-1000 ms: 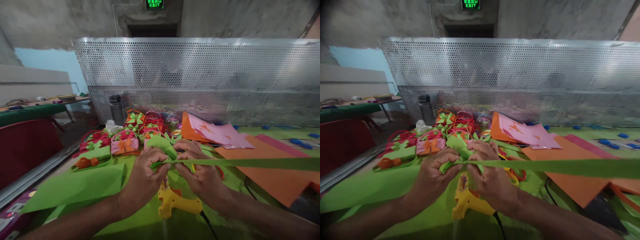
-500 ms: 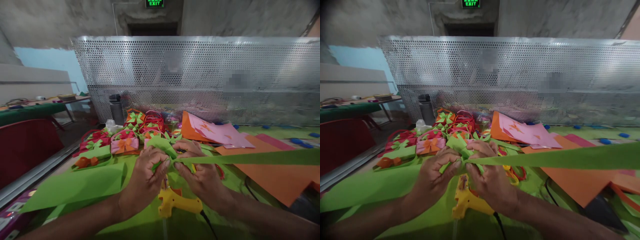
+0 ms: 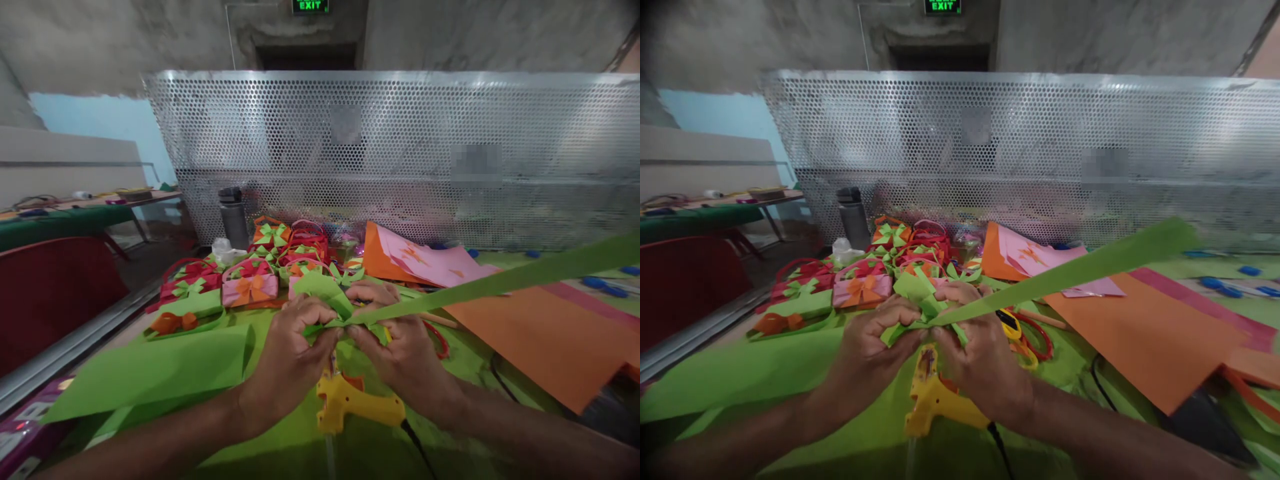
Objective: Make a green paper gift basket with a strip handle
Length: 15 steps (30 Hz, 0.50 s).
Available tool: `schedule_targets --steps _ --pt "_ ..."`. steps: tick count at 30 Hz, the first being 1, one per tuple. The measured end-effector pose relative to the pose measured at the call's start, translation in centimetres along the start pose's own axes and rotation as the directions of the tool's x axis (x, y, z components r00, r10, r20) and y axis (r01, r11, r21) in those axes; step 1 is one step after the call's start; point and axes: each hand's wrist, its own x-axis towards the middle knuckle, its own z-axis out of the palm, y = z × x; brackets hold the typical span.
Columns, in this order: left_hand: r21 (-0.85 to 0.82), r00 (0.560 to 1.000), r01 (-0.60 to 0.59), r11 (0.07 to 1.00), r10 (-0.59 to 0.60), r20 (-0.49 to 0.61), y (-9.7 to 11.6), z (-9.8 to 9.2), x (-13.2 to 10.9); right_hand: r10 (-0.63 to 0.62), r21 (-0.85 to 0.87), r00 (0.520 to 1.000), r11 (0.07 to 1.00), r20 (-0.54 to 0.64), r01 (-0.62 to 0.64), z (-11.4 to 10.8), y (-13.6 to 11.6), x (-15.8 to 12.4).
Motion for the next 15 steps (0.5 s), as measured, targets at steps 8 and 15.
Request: schedule_targets --steps 8,15 --pt "0.004 0.998 -0.051 0.999 0.050 0.034 -0.39 0.16 0.23 0.058 -0.025 0.997 0.998 0.053 -0.057 0.12 0.59 -0.53" --pt "0.022 0.996 -0.077 0.997 0.077 0.040 -0.46 0.15 0.09 0.066 -0.034 0.997 0.997 0.051 -0.064 0.14 0.49 -0.39"
